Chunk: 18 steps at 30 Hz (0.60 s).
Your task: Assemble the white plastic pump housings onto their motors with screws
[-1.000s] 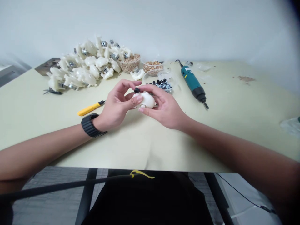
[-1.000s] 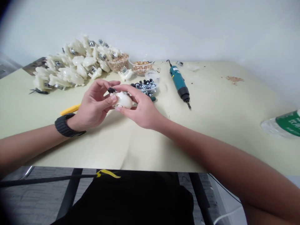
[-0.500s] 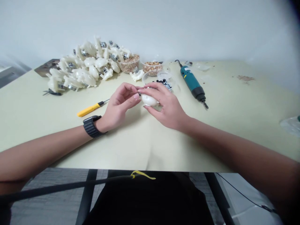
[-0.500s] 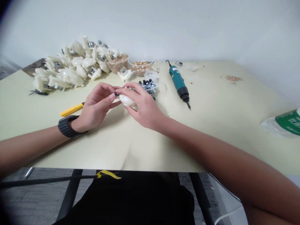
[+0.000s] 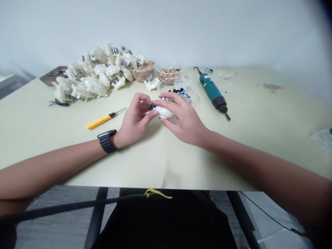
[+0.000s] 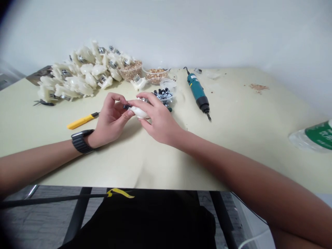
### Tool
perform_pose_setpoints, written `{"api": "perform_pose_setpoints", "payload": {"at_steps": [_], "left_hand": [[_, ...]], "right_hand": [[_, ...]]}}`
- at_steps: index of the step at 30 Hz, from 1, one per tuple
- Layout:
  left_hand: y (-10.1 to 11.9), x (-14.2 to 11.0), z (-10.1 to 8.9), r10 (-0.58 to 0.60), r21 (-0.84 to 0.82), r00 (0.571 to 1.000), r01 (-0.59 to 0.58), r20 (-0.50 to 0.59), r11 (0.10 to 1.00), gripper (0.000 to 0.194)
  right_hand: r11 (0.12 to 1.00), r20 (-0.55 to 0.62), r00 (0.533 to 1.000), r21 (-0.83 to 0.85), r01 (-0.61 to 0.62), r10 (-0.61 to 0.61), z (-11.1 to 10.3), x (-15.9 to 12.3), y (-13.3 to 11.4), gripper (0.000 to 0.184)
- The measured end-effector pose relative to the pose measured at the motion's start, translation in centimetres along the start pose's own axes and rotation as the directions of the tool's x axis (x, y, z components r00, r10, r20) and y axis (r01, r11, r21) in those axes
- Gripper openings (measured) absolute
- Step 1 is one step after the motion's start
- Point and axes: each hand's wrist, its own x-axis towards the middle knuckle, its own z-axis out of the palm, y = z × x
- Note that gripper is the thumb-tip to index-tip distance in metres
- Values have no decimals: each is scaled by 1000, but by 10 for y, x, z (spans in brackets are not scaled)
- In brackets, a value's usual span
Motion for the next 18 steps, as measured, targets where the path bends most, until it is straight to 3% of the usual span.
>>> {"api": "perform_pose_setpoints", "payload": {"at_steps": [8, 14, 18], "left_hand": [[-7, 1, -1, 2, -84, 995, 7, 103, 996, 33], [-4, 1, -4, -13, -22, 995, 15, 94, 1000, 34], [-4, 7, -15, -118, -58, 983, 127, 141, 990, 39]], "right_hand": [[1000, -34, 999, -4, 4, -5, 4, -2, -3, 47], [998, -4, 998, -24, 65, -65, -1, 2, -5, 47], [983, -76, 992, -161, 92, -105, -15, 4, -1, 35]]}}
